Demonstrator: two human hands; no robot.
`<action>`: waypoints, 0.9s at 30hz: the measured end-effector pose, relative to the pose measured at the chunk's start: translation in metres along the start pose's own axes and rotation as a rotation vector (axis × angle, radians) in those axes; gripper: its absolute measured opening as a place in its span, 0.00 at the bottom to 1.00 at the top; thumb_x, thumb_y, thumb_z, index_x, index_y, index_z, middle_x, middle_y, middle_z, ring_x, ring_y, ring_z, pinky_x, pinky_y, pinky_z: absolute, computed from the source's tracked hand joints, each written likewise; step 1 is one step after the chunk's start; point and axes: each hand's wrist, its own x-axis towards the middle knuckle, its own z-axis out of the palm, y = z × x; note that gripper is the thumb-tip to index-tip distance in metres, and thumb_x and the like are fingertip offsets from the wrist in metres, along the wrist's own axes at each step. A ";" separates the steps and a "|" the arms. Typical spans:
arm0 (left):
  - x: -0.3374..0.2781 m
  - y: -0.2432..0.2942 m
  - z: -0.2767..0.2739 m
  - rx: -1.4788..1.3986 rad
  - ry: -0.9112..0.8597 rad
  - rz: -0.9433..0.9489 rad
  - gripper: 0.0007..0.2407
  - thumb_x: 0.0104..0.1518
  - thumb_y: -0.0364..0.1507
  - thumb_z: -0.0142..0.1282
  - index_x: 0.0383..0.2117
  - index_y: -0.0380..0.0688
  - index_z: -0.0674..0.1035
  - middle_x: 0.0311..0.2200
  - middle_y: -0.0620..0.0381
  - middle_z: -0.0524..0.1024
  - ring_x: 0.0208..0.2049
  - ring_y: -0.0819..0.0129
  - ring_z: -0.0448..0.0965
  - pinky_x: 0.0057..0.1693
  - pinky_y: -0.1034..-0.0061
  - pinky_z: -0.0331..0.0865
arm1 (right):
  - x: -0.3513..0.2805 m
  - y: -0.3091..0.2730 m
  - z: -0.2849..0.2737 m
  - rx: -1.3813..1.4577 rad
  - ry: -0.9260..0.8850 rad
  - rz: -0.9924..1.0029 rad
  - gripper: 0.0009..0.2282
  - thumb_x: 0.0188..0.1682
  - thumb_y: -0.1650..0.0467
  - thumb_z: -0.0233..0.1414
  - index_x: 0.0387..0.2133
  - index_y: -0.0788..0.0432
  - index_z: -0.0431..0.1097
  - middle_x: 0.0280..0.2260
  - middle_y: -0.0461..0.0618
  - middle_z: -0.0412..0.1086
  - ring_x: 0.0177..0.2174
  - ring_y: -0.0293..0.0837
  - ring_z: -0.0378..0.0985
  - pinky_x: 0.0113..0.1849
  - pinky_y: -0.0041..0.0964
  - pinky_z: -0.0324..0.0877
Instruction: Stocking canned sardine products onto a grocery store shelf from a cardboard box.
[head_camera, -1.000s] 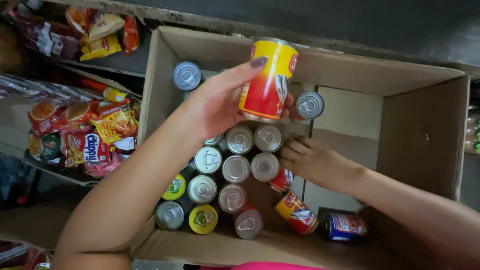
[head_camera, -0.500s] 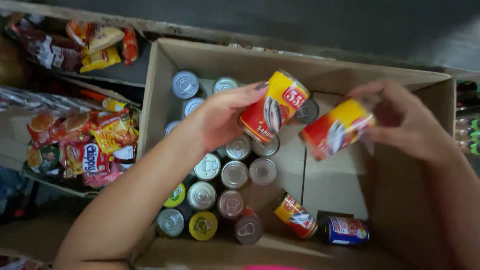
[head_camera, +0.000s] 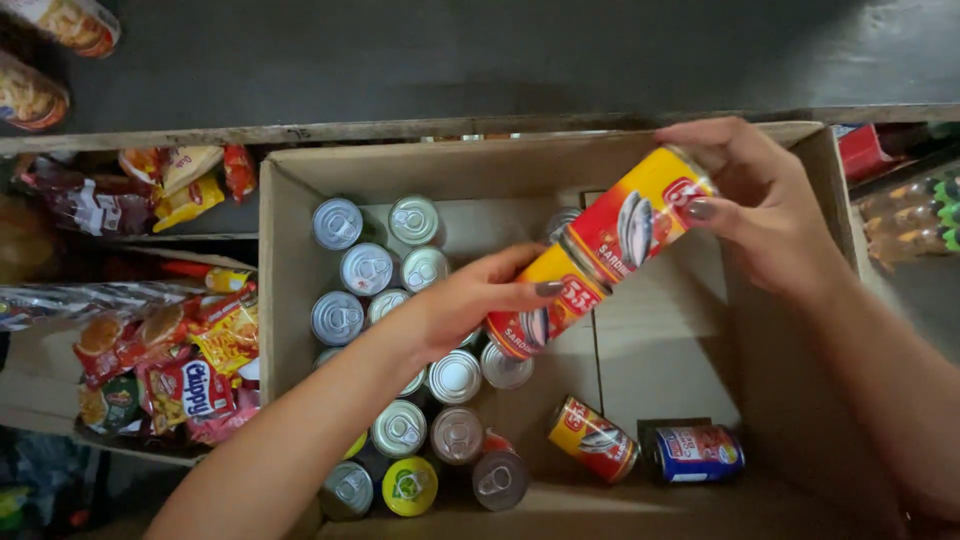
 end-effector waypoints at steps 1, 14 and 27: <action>-0.001 0.001 0.002 0.001 0.001 -0.003 0.25 0.56 0.33 0.62 0.61 0.40 0.69 0.52 0.55 0.78 0.52 0.73 0.79 0.57 0.76 0.72 | 0.000 0.000 0.002 0.003 0.001 0.000 0.29 0.52 0.64 0.59 0.62 0.68 0.62 0.54 0.51 0.70 0.51 0.37 0.74 0.53 0.34 0.71; -0.001 0.007 0.014 -0.037 -0.042 0.040 0.29 0.58 0.36 0.61 0.64 0.38 0.65 0.51 0.52 0.77 0.50 0.69 0.79 0.56 0.72 0.73 | 0.001 0.008 -0.001 -0.050 -0.025 0.029 0.32 0.48 0.59 0.63 0.61 0.65 0.64 0.56 0.50 0.69 0.54 0.38 0.72 0.54 0.34 0.69; -0.001 0.001 0.022 0.000 -0.062 -0.058 0.30 0.59 0.37 0.59 0.65 0.40 0.63 0.49 0.51 0.78 0.46 0.68 0.81 0.53 0.71 0.75 | 0.006 0.009 0.007 -0.200 -0.117 0.104 0.32 0.42 0.59 0.61 0.60 0.60 0.67 0.55 0.45 0.70 0.46 0.33 0.72 0.43 0.27 0.68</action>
